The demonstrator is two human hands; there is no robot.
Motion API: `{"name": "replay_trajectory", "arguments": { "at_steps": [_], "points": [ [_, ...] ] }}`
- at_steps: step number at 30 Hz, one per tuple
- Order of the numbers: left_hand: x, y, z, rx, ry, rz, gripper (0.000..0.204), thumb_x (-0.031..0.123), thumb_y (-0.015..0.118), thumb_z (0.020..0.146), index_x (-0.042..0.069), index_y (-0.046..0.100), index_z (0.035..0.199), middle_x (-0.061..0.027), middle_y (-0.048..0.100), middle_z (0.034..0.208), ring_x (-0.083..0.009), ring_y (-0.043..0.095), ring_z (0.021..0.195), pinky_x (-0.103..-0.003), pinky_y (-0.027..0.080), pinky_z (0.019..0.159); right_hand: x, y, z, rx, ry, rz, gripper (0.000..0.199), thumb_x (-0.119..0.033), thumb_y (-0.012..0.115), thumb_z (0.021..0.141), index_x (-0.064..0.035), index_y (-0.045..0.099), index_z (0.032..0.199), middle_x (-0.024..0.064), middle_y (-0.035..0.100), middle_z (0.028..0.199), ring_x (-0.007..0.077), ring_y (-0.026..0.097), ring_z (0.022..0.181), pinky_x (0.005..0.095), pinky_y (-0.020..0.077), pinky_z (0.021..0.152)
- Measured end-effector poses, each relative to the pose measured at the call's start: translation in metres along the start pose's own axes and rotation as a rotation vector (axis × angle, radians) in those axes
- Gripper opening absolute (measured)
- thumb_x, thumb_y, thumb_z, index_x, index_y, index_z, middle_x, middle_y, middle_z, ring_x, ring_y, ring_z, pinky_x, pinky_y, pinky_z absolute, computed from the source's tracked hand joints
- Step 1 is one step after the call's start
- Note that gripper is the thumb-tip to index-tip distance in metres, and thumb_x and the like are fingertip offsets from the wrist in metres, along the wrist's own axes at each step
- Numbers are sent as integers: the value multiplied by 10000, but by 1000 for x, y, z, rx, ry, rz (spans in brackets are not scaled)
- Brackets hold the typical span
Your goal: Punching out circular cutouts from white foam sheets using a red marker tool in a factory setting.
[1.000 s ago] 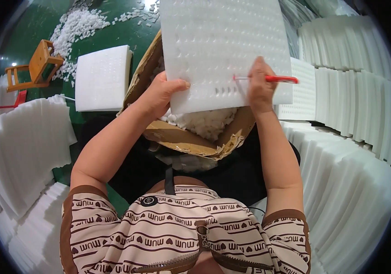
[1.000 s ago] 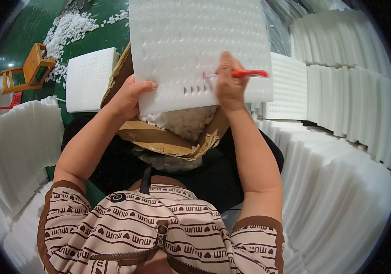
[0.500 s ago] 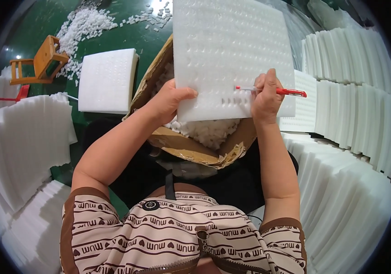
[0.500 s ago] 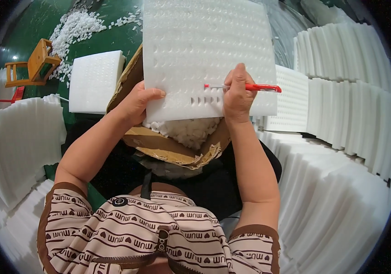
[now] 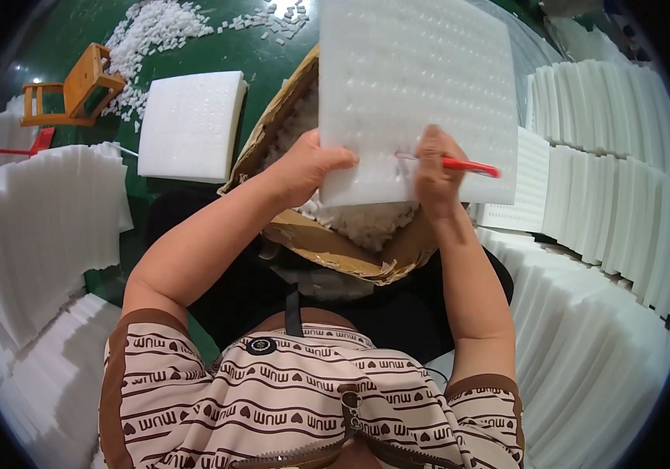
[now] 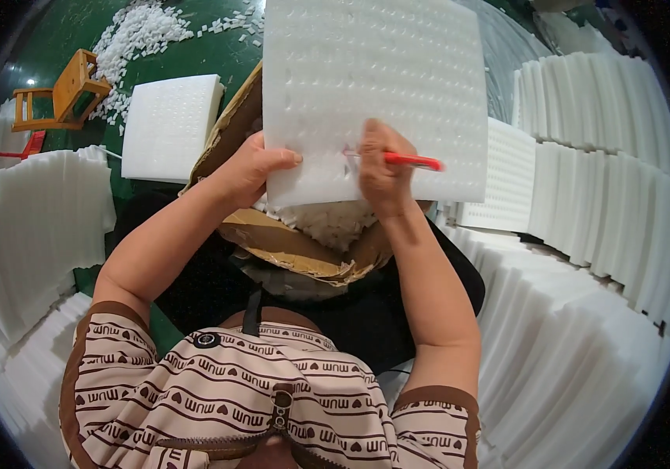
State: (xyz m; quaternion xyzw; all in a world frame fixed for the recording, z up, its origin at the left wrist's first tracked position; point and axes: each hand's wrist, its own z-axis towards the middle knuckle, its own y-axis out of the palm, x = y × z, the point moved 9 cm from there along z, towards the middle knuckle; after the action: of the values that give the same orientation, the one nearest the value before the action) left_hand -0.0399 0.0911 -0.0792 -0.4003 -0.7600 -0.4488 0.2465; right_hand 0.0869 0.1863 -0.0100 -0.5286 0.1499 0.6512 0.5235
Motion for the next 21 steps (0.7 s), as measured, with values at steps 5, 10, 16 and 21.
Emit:
{"name": "replay_trajectory", "arguments": {
  "at_steps": [5,10,16,21],
  "points": [
    [1,-4,3,26,-2,-13,361,41,547,746,-56,523,1093,-163,602,940,-200,569,790,-262,486,697,-5,-8,1,100,9,-7,289,-94,418,915,-62,427,629,9,434,620,124,308,543,261,293,523],
    [4,-1,3,14,-1,-35,361,42,548,744,-57,523,1091,-164,602,941,-200,568,789,-262,486,691,-8,-11,-3,153,158,129,297,-104,418,924,-61,426,630,11,430,622,128,310,545,260,292,524],
    [-3,3,1,-37,-15,47,444,57,564,751,-34,480,1177,-185,590,1034,-227,579,870,-295,486,775,-20,19,0,-35,-76,-185,333,-144,435,943,-67,423,620,8,409,612,128,295,533,248,281,519],
    [2,-3,2,52,-50,-53,349,26,546,732,-51,535,1072,-156,605,918,-197,568,765,-265,486,676,19,-16,-8,234,398,556,335,-157,440,949,-64,428,627,6,401,606,126,304,530,247,286,519]
  ]
}}
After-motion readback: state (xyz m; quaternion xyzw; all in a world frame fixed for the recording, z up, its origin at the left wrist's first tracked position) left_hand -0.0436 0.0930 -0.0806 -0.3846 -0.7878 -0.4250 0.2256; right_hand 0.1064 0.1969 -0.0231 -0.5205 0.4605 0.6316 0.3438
